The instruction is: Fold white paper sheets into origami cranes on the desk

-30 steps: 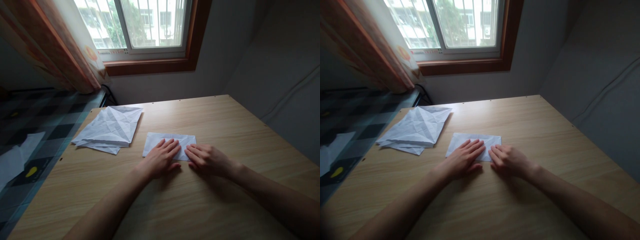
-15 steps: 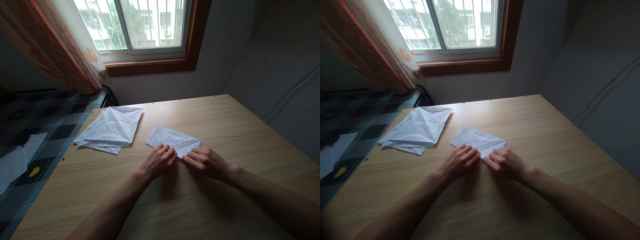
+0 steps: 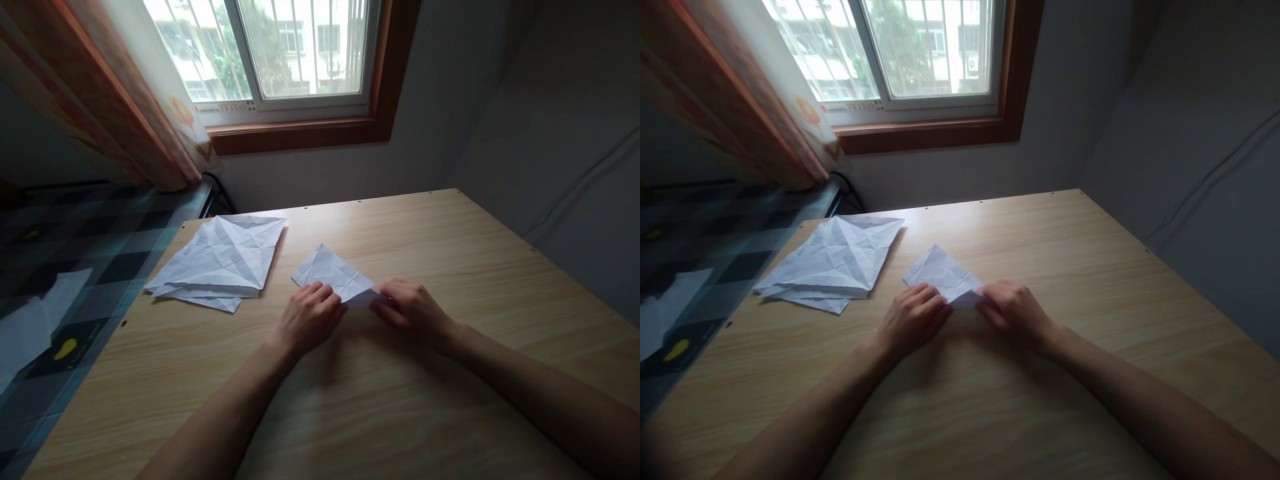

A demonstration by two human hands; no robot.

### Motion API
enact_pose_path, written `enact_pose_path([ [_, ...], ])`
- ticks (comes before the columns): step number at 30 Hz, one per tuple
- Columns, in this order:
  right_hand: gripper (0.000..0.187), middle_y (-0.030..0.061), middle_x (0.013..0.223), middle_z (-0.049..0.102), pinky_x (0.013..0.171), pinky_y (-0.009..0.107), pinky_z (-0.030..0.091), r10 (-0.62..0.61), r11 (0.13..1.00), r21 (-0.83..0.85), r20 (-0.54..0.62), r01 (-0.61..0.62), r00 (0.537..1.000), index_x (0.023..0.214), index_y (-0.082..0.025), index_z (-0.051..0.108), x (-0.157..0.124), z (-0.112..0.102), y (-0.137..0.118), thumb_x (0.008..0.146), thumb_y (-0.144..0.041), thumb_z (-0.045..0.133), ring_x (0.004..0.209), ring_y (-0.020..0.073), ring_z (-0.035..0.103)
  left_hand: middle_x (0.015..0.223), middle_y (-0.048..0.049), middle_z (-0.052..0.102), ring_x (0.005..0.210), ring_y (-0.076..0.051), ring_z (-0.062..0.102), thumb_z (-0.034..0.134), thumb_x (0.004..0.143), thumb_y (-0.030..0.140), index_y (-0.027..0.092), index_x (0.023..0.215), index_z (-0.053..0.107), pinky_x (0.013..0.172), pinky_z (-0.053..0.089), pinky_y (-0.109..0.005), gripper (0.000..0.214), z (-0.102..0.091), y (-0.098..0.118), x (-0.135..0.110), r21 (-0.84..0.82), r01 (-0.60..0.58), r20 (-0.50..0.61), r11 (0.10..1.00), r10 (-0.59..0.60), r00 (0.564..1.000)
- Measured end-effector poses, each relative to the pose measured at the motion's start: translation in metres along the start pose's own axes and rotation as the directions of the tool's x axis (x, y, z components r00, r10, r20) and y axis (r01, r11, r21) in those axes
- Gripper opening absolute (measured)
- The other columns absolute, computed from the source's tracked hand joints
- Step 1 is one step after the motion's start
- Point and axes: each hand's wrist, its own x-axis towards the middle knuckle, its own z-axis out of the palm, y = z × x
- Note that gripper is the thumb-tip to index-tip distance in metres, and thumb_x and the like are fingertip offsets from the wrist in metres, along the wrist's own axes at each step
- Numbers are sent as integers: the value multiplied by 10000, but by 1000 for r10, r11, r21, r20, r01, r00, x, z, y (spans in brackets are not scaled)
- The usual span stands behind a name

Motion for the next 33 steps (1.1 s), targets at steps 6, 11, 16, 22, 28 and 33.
enact_pose_path([
  [6,356,7,779,674,623,275,474,251,965,-67,-35,-253,967,1231,-185,554,6,5,3,882,-254,570,656,169,632,823,-46,658,755,-187,579,467,930,198,154,1242,535,702,470,-313,322,6,-1,1,-51,117,9,992,-117,993],
  [11,282,137,1174,658,876,405,495,-91,948,-308,-16,82,996,1177,-155,612,7,12,10,906,-189,545,1043,268,609,1193,-95,635,1069,-243,575,450,933,159,214,1195,596,888,453,-385,305,4,1,6,27,-56,48,998,55,997],
  [16,266,104,1168,698,937,372,501,-319,884,-321,116,339,941,1124,-147,660,2,3,14,920,-91,498,1062,222,640,1339,-106,585,1237,-227,519,442,929,132,136,1274,534,1020,395,-364,357,5,2,8,-22,-165,178,986,166,970],
  [22,273,73,1131,724,893,350,542,-321,885,-321,109,339,941,1074,-170,693,-14,-17,28,927,-84,480,1025,204,677,1358,-129,567,1243,-248,529,449,942,162,117,1261,522,1003,428,-382,331,6,-1,5,0,-168,187,986,165,968],
  [28,245,85,1053,745,855,364,542,-358,881,-314,43,353,933,1000,-180,713,-15,-14,31,899,-92,508,933,199,695,1044,-155,657,983,-241,622,364,941,83,107,1051,565,813,503,-355,230,-14,8,12,66,-207,298,976,179,938],
  [33,234,88,969,753,827,369,535,-351,894,-327,-89,306,932,984,-174,701,-16,-10,26,869,-93,514,908,214,689,895,-131,640,821,-241,627,356,923,59,87,1144,531,643,502,-331,284,-22,20,13,139,-179,378,974,115,919],
])
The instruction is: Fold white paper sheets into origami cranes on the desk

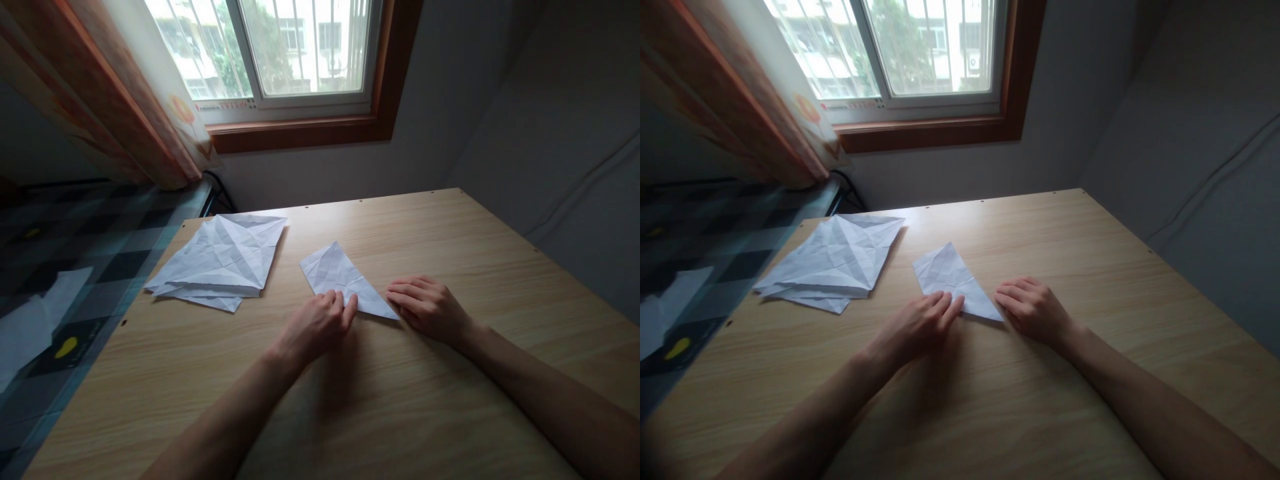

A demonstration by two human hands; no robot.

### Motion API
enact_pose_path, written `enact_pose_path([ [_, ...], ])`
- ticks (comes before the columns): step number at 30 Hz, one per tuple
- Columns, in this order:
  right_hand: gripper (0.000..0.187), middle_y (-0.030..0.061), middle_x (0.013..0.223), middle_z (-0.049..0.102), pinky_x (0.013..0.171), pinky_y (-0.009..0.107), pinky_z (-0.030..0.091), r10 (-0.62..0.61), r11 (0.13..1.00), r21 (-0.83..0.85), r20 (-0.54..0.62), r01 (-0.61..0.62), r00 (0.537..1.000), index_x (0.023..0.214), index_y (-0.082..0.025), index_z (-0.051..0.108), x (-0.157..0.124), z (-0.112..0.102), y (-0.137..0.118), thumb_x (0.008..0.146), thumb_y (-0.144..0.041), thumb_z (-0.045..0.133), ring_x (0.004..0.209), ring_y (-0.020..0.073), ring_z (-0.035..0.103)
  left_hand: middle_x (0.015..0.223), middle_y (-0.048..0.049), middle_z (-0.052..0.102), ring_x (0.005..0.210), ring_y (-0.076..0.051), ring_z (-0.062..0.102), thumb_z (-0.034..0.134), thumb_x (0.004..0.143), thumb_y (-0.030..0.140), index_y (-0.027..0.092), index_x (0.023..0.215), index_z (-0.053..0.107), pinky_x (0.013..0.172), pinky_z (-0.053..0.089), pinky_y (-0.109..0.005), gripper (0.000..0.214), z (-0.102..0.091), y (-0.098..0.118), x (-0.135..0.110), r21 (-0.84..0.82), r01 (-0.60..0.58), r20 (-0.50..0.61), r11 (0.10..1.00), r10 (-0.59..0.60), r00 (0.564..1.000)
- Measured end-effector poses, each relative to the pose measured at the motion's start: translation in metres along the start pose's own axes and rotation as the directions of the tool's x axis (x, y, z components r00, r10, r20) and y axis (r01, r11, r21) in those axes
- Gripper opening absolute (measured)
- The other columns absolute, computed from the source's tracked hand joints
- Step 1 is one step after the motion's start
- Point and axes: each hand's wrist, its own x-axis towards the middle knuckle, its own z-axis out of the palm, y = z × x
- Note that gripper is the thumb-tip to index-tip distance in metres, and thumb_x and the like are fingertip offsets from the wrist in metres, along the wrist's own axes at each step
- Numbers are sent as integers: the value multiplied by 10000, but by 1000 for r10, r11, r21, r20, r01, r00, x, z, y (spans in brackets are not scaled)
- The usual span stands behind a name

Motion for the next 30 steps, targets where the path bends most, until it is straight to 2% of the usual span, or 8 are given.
enact_pose_path([
  [6,393,79,994,734,827,380,535,148,989,26,-181,-146,972,1177,-216,631,-1,-4,-5,836,-67,507,916,218,673,775,-77,656,690,-199,634,436,900,73,117,1031,594,598,509,-297,210,15,-5,-3,-61,94,-188,994,-104,977],
  [8,436,80,1039,715,858,392,529,139,990,16,-219,-139,966,1263,-236,570,-2,-4,-6,848,-104,551,968,231,659,745,-53,664,681,-173,638,436,901,83,152,912,611,620,516,-277,188,12,-5,-3,-227,126,-344,966,-201,917],
  [10,536,113,1173,654,905,444,512,103,993,-22,-254,-113,962,1355,-250,469,-5,-3,-6,846,-198,630,1082,277,614,786,-36,694,718,-154,659,461,895,97,181,926,618,661,530,-262,180,2,-1,-2,-496,112,-487,861,-382,785],
  [13,751,143,1401,463,989,575,429,66,988,-118,-287,-103,956,1423,-330,324,-12,-3,-6,792,-360,731,1266,372,472,811,-9,706,712,-141,675,605,833,163,203,1000,596,668,555,-257,172,-20,5,2,-914,-56,-353,402,-719,599],
  [17,705,62,1388,489,1065,633,312,-33,973,-231,-230,-21,973,1371,-461,354,-15,-5,-7,806,-263,728,1337,356,405,730,36,661,609,-106,627,725,704,181,202,1054,537,596,547,-238,398,-33,7,7,-927,-291,15,-237,-798,603],
  [21,496,29,1245,649,1124,573,266,-74,968,-249,-165,31,984,1300,-372,522,-4,-11,-12,877,-124,598,1326,281,450,736,37,634,611,-106,618,780,624,202,177,1104,497,550,537,-225,558,-16,1,11,-866,-214,237,-452,-748,620],
  [26,297,46,1130,725,1054,444,426,-186,980,-66,7,186,983,1158,-208,651,7,-5,-11,935,-107,482,1187,233,594,666,50,588,545,-129,609,702,705,196,161,1182,464,521,540,-271,534,9,-7,8,-942,114,317,-317,-722,615],
  [30,246,68,1073,743,939,375,527,-200,980,21,77,199,977,1073,-154,681,8,1,-8,959,-130,464,1024,206,678,828,-55,682,730,-204,660,594,825,196,170,1125,565,713,556,-394,302,21,-13,2,-833,371,-72,411,-744,664],
])
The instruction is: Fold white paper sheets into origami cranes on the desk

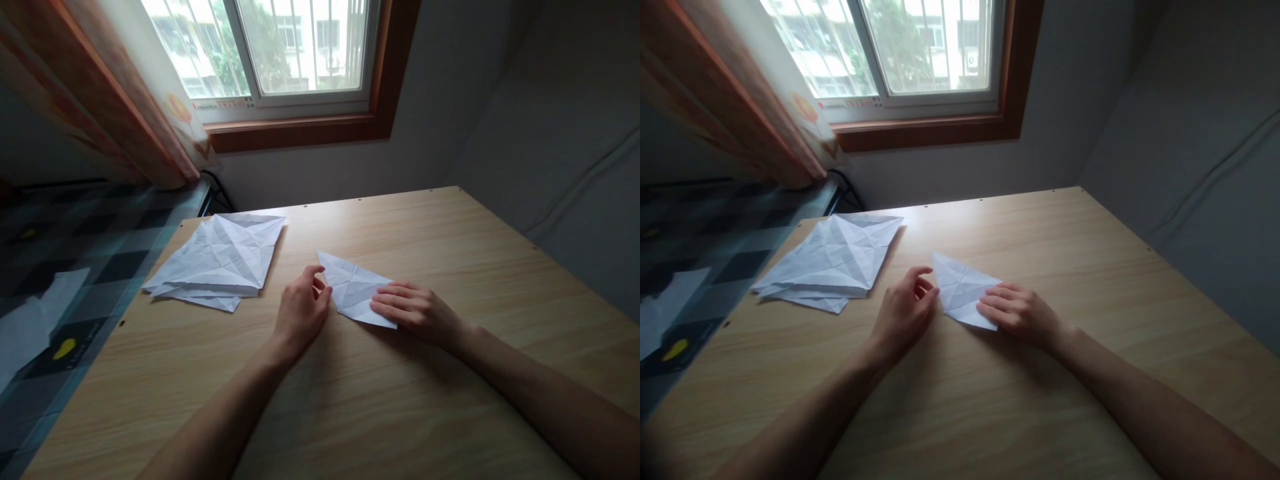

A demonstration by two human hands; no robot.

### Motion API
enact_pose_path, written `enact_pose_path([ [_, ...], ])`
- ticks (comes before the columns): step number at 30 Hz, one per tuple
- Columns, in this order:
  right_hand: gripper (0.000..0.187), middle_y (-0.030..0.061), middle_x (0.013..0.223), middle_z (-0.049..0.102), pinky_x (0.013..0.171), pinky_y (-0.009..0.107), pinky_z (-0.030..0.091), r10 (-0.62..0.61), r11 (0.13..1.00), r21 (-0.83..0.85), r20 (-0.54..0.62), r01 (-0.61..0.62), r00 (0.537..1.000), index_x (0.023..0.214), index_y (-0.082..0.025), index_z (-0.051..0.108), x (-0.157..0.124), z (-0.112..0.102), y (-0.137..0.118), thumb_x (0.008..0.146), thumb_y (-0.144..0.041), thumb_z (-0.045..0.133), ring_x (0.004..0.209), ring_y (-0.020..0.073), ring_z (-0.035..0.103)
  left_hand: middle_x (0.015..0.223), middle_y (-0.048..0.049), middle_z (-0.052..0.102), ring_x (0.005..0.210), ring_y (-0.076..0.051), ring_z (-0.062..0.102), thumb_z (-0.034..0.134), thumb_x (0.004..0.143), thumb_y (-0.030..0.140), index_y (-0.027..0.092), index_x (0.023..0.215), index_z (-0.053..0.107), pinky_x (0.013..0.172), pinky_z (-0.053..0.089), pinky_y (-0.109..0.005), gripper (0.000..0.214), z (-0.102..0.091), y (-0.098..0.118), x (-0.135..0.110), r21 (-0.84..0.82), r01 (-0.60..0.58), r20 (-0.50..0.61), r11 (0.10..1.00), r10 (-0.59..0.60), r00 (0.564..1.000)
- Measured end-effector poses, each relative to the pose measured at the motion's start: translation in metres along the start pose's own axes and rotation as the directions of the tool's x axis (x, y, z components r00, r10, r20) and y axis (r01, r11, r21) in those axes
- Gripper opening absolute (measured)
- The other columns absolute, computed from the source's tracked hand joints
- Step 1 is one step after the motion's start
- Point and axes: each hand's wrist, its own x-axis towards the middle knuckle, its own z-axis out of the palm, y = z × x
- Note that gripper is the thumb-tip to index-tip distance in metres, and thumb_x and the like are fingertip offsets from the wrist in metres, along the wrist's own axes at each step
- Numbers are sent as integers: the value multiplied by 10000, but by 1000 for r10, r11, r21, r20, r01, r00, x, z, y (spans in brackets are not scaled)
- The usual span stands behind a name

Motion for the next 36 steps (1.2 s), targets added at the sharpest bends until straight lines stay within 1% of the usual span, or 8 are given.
enact_pose_path([
  [3,256,73,1078,743,877,343,556,5,999,50,23,-7,1000,1072,-155,679,1,-1,0,971,-138,444,974,189,696,1300,-150,591,1227,-308,519,561,875,234,170,1201,575,1019,425,-512,333,3,-7,-1,365,-374,65,853,377,924],
  [6,268,73,1086,741,849,327,565,5,995,96,26,-7,1000,1076,-164,676,1,-3,-1,972,-132,432,983,187,699,1519,-126,383,1419,-332,297,483,934,342,194,1373,473,1128,286,-537,464,7,-12,0,461,-509,311,727,406,860],
  [9,266,63,1084,743,854,322,564,21,989,149,19,-23,1000,1072,-181,674,-1,-1,-1,957,-117,443,984,182,701,1539,-109,355,1429,-334,283,404,959,440,237,1441,401,1132,266,-541,523,8,-15,3,509,-474,431,718,264,863],
  [14,240,75,1043,750,862,339,563,122,961,252,-10,-115,993,1073,-182,658,-2,7,0,936,-113,474,961,191,708,1560,-111,309,1427,-413,241,444,885,618,316,1465,365,1112,246,-588,659,5,-15,5,580,-366,392,728,144,909],
  [23,497,95,1204,680,871,368,563,431,830,339,114,-443,895,1393,-234,430,20,11,7,913,-131,502,1034,228,680,1547,-104,337,1423,-394,262,346,953,540,353,1442,398,1106,238,-586,526,4,-19,6,580,-352,366,734,151,918],
  [27,588,99,1269,631,947,405,532,397,837,348,142,-422,907,1426,-239,391,30,21,16,874,-96,537,1116,235,627,1545,-122,335,1420,-408,262,358,938,575,328,1444,402,1102,244,-596,564,4,-19,6,577,-352,373,737,145,916],
  [33,323,132,1288,610,1002,467,468,345,909,183,173,-374,923,1229,-197,617,32,32,20,938,-175,477,1191,262,550,1539,-156,336,1420,-426,248,422,896,620,262,1462,378,1098,231,-625,672,6,-20,5,585,-356,350,729,169,921],
  [36,386,116,1392,548,1084,485,384,319,923,133,265,-362,910,1334,-190,544,28,32,21,969,-238,429,1327,272,441,1553,-127,319,1438,-393,225,442,922,542,260,1491,310,1113,195,-633,649,6,-20,5,544,-449,407,708,245,880],
])
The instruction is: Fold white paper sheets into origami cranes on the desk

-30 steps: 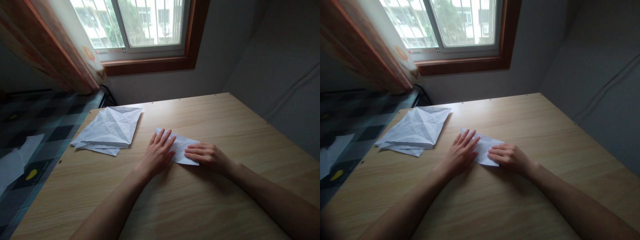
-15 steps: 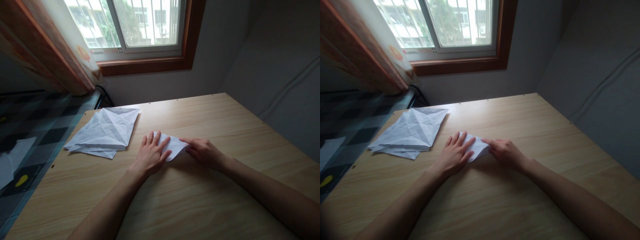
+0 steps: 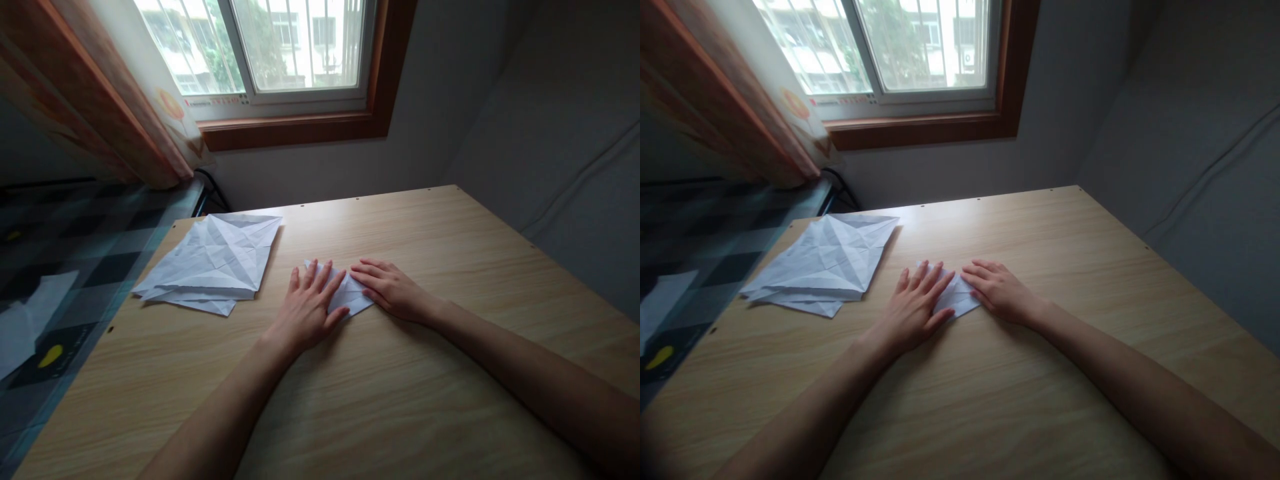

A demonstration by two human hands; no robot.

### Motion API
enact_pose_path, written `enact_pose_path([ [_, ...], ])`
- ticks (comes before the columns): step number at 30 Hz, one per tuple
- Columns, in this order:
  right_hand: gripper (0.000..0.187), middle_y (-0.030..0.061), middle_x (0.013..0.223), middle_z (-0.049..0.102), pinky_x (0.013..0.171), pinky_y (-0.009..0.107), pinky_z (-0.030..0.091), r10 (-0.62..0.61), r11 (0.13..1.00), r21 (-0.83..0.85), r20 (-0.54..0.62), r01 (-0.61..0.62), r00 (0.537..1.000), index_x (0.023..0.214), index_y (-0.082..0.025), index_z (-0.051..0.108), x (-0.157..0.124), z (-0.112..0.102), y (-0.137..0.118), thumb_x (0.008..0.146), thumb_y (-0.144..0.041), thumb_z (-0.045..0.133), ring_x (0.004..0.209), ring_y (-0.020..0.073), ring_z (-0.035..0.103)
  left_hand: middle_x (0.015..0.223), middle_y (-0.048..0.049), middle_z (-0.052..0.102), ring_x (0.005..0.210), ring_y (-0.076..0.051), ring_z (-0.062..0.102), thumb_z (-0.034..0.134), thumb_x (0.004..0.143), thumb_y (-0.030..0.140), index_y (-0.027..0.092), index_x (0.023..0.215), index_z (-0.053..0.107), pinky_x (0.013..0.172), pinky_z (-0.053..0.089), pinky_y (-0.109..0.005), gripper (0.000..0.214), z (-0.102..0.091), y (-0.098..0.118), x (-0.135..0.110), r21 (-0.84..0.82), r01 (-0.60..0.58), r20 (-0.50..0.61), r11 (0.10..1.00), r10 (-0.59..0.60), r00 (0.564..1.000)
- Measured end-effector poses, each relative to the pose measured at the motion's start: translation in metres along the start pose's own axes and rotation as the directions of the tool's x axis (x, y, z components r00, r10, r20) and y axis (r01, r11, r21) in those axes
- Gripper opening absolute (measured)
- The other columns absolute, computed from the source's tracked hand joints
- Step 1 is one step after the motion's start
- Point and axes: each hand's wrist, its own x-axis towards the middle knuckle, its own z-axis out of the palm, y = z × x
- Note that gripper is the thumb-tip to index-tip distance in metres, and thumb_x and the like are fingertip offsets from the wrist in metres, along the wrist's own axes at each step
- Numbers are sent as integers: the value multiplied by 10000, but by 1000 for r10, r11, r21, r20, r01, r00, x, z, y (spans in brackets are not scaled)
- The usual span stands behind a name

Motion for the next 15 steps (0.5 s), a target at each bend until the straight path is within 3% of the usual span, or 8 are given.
enact_pose_path([
  [4,453,102,1515,401,1127,528,299,40,997,-75,116,-32,992,1432,-221,435,-9,-5,8,994,-309,362,1410,296,333,1536,-50,369,1428,-285,303,352,989,338,279,1470,341,1143,208,-557,485,-3,2,1,-54,-209,61,976,212,975],
  [7,456,94,1540,358,1123,562,275,108,989,-116,143,-92,984,1449,-275,407,-21,-11,15,1000,-324,341,1427,312,298,1522,-39,394,1419,-268,326,336,984,302,262,1443,389,1150,201,-538,464,-7,3,2,-82,-228,107,970,236,966],
  [11,426,112,1543,345,1098,599,279,186,977,-134,139,-168,973,1411,-320,462,-40,-17,24,1003,-327,342,1429,340,286,1541,-64,357,1437,-298,277,381,965,453,236,1462,352,1149,181,-557,543,-12,4,1,-99,-224,148,970,237,960],
  [15,404,108,1496,425,1106,568,295,160,986,-67,71,-156,984,1362,-300,524,-51,-18,29,994,-277,359,1413,306,330,1524,-104,384,1425,-321,294,438,906,597,223,1443,382,1145,196,-546,657,-11,4,1,-94,-241,104,966,250,963],
])
